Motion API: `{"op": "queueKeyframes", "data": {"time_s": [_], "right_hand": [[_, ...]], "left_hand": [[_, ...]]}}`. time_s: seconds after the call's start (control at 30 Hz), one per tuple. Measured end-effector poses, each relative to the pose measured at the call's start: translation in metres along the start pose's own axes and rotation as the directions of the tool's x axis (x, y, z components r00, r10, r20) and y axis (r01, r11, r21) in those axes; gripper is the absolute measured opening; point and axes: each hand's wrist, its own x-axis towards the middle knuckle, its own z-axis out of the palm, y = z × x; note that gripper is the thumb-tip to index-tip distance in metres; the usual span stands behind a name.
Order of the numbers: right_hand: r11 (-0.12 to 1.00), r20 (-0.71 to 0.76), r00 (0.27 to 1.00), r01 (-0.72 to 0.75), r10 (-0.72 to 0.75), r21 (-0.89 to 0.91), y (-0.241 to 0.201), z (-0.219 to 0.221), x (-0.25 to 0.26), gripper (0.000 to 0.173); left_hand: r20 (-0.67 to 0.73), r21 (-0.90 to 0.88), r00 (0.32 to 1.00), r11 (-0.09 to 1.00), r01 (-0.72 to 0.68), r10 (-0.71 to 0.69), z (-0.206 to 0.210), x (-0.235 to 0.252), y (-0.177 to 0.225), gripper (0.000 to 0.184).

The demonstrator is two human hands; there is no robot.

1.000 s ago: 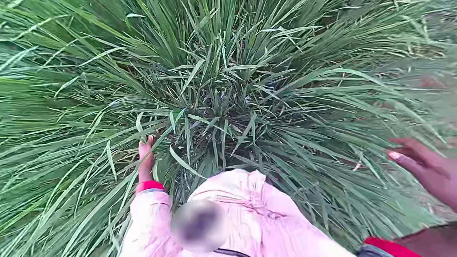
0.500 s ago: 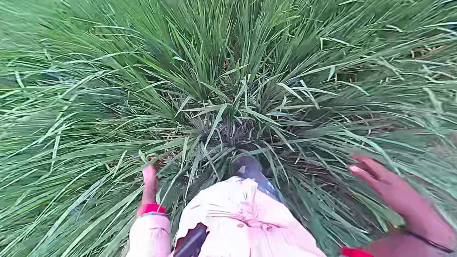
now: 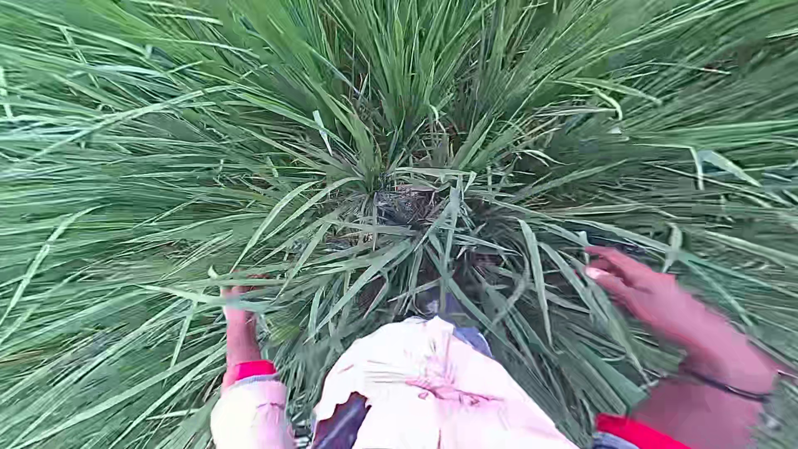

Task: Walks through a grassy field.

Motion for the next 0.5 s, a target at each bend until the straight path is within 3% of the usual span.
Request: {"op": "queueKeyframes", "data": {"time_s": [0.1, 0.3, 0.4, 0.5], "right_hand": [[0.998, 0.013, 1.000, -0.019, 0.020, -0.058, 0.005, -0.048, 0.044, 0.044], [0.982, 0.128, 0.992, 0.045, -0.022, -0.183, -0.016, -0.139, 0.116, 0.050], [0.965, 0.176, 0.982, 0.109, -0.068, -0.238, -0.041, -0.159, 0.146, 0.050], [0.947, 0.214, 0.965, 0.204, -0.152, -0.249, -0.057, -0.167, 0.178, 0.050]], "left_hand": [[-0.203, 0.069, 0.978, 0.997, -0.035, 0.048, 0.044, 0.005, 0.018, 0.040], [-0.562, 0.092, 0.827, 0.992, 0.083, -0.017, 0.120, 0.021, 0.053, 0.046], [-0.606, 0.099, 0.795, 0.993, 0.069, 0.005, 0.131, 0.011, 0.068, 0.052], [-0.694, 0.039, 0.720, 0.998, 0.044, -0.005, 0.124, 0.004, 0.068, 0.051]]}}
